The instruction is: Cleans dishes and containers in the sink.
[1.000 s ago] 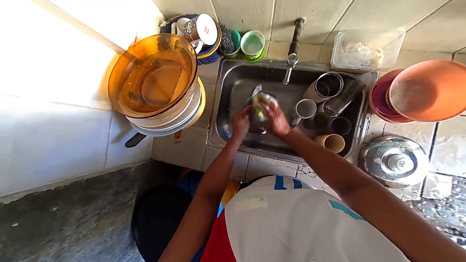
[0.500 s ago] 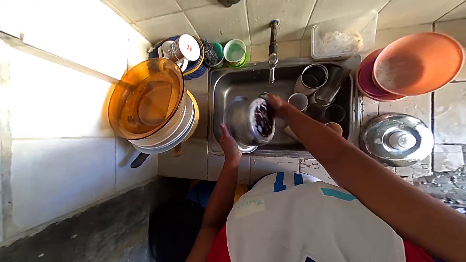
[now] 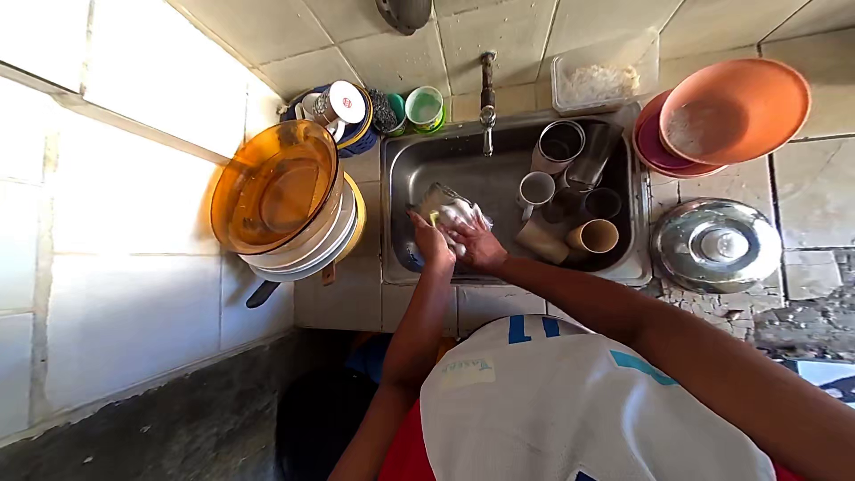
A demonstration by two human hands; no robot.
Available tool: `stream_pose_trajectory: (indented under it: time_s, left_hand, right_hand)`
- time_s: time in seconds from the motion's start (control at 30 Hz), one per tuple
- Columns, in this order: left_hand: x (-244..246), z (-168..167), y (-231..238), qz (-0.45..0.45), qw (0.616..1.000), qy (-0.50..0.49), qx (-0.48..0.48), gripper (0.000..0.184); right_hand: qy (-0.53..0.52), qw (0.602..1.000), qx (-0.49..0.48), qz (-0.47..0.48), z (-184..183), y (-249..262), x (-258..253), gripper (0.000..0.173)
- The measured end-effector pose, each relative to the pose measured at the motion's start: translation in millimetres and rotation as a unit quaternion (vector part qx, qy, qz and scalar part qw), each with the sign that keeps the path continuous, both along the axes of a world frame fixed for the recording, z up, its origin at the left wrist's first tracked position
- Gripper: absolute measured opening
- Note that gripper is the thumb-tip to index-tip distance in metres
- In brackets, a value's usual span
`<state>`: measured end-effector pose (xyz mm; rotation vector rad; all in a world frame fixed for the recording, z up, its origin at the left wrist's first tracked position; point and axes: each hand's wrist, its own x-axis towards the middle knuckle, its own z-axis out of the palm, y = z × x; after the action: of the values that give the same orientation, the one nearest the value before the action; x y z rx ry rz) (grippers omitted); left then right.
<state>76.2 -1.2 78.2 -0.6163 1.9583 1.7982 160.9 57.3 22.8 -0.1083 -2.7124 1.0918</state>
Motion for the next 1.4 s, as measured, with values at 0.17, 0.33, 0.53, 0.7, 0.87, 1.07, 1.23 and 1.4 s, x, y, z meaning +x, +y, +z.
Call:
stream_pose_trajectory:
  time_s: [0.17,0.33,0.53,0.7,0.87,1.07,1.23,1.4]
  left_hand:
    - [2.7,0.3,-14.4,-0.145,0.97,0.127,-0.147,0.075]
    - [11.1,-0.7,-24.1,-0.064,0.988,0.118,-0.076,0.054]
    - [23.1,-28.7,-23.1,-0.155,0.949,0.268,-0.069,0.053]
    - [19.8,-65.2,-30.6,-0.521,0.688,0.342,-0.37,0.044]
    - [13.4,-96.1,-31.2,-0.638,0.558,0.317,-0.426,0.031]
    - [43.2,-66.6,13.1,-0.591,0.634,0.314,-0.387,0.097]
    - [98.2,-43.2,49.7,-0.579,0.726,0.304,-0.213,0.054]
    - [150.7,-25.2,62.1,-0.549,0.829,0.105,-0.014,0.067]
  right_hand:
    - [-0.118,0.983,-0.057,-0.13,41.7,23.5,-46.9,0.068]
    - [-0.205,0.905,-0.296,-0.228,10.6,57.7,-41.9,0.053]
    - [-0.253,0.93,-0.237,-0.125,3.1,65.3,52.8,0.032]
    - [-0.167,0.933,-0.159,-0.276,71.9,98.9,174.4,0.035]
    - [-0.249,0.87,0.067,-0.42,66.9,169.3,289.6,0.05]
    - [-0.293,0.862,0.11,-0.398,15.0,209.5,324.6,0.055]
    - [-0.287,0.853,0.053,-0.433,32.0,223.6,323.9,0.06]
    - [-0.171,0.88,-0.071,-0.438,101.8,192.9,294.4,0.051]
